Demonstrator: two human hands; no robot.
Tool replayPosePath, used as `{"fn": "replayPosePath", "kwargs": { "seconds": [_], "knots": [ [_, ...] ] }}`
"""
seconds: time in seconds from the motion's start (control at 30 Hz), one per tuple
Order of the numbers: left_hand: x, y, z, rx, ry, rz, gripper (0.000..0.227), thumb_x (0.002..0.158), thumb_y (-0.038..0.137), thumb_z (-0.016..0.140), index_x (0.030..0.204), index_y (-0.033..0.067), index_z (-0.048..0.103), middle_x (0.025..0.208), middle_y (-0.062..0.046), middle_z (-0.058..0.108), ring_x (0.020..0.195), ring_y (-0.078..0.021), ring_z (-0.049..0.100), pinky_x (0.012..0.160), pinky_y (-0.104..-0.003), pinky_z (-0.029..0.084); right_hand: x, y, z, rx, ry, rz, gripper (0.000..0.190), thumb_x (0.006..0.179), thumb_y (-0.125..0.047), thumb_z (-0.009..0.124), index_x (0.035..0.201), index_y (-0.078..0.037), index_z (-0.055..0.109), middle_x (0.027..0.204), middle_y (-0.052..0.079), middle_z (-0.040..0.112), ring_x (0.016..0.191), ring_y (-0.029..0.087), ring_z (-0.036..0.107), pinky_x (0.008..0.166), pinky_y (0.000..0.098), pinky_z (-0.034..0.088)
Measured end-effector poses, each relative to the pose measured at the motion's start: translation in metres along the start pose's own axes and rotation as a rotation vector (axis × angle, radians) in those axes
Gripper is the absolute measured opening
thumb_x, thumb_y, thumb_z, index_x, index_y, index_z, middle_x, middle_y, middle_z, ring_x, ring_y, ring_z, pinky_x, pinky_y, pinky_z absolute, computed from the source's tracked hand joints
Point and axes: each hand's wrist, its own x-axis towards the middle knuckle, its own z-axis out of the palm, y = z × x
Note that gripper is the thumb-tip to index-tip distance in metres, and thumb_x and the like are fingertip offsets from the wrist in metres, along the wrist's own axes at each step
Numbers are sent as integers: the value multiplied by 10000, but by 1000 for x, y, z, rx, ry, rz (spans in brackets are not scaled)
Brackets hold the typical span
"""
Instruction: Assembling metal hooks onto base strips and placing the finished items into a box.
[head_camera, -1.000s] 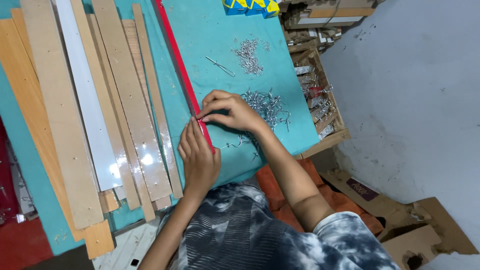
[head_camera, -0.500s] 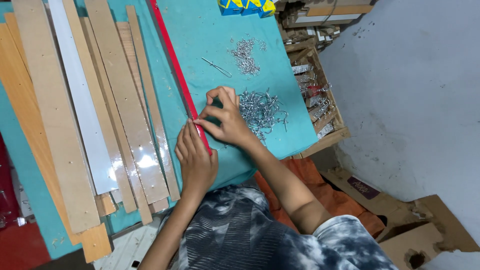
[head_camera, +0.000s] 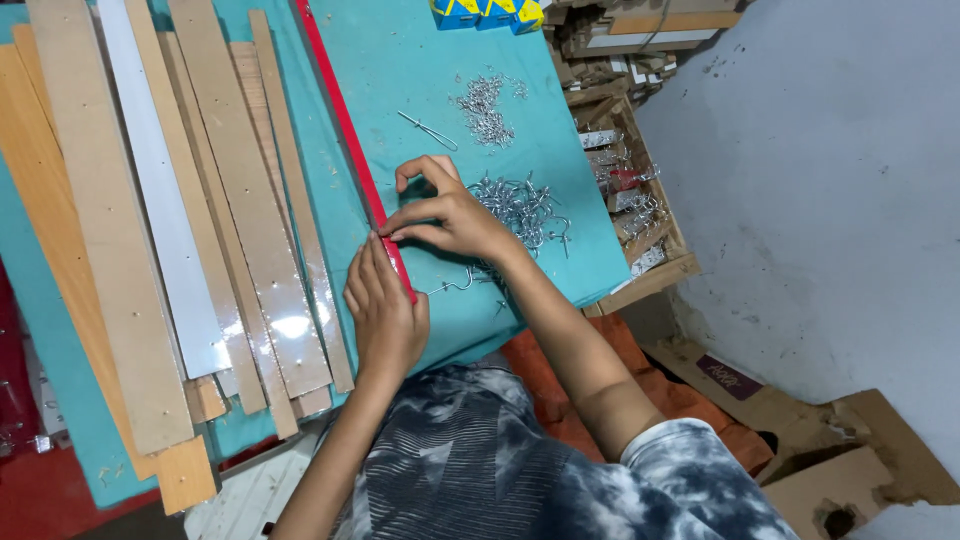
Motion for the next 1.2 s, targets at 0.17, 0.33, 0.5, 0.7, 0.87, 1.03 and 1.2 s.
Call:
{"fn": "replayPosePath", "kwargs": {
  "seconds": [0.17,0.33,0.5,0.7,0.87,1.03,1.2],
  "knots": [
    [-1,-3,3,4,8,5,861,758,28,606,1549,-128,301,1490,-295,428,1418,-449,380,1126,-535,319,-4,12,12,-195,87,-75,164,881,-460,800,878,-296,783,1083,10,492,1177,317,470,1037,419,358],
    [-3,-4,7,-30,0,-4,882,759,69,616,1561,-100,291,1530,-270,390,1445,-415,350,1155,-522,293,-30,-14,55,-350,229,157,250,874,-403,758,784,-213,622,1114,0,489,1218,312,431,995,479,281],
    [-3,-5,3,-90,-33,-6,854,788,36,620,1558,-112,281,1552,-274,371,1447,-427,330,1149,-545,282,-29,-50,61,-241,323,520,176,912,-308,740,900,-168,635,1269,18,498,1272,316,420,986,498,284],
    [-3,-3,4,-25,-8,-15,851,768,27,590,1555,-108,297,1528,-289,393,1433,-439,355,1145,-536,300,-20,-10,17,-112,117,137,74,919,-353,774,977,-307,776,1379,18,506,1354,314,439,1151,441,286],
    [-2,-1,2,-28,-9,-7,860,763,27,579,1561,-104,287,1528,-279,396,1430,-438,358,1140,-535,301,-13,11,18,-206,145,6,118,888,-456,797,896,-340,777,1300,1,503,1314,316,396,1150,434,296],
    [-2,-3,3,-42,-15,-12,859,769,43,567,1567,-105,284,1535,-270,394,1434,-429,356,1154,-529,291,-24,-3,42,-335,220,54,241,886,-543,765,829,-309,750,1224,-12,488,1309,319,372,1129,445,295],
    [-1,0,-4,-150,-80,-43,833,823,54,577,1579,-80,255,1607,-243,307,1466,-423,284,1184,-551,243,-20,-52,69,-491,419,433,255,870,-277,712,800,-162,495,1274,0,497,1270,320,400,973,522,237]
  ]
}}
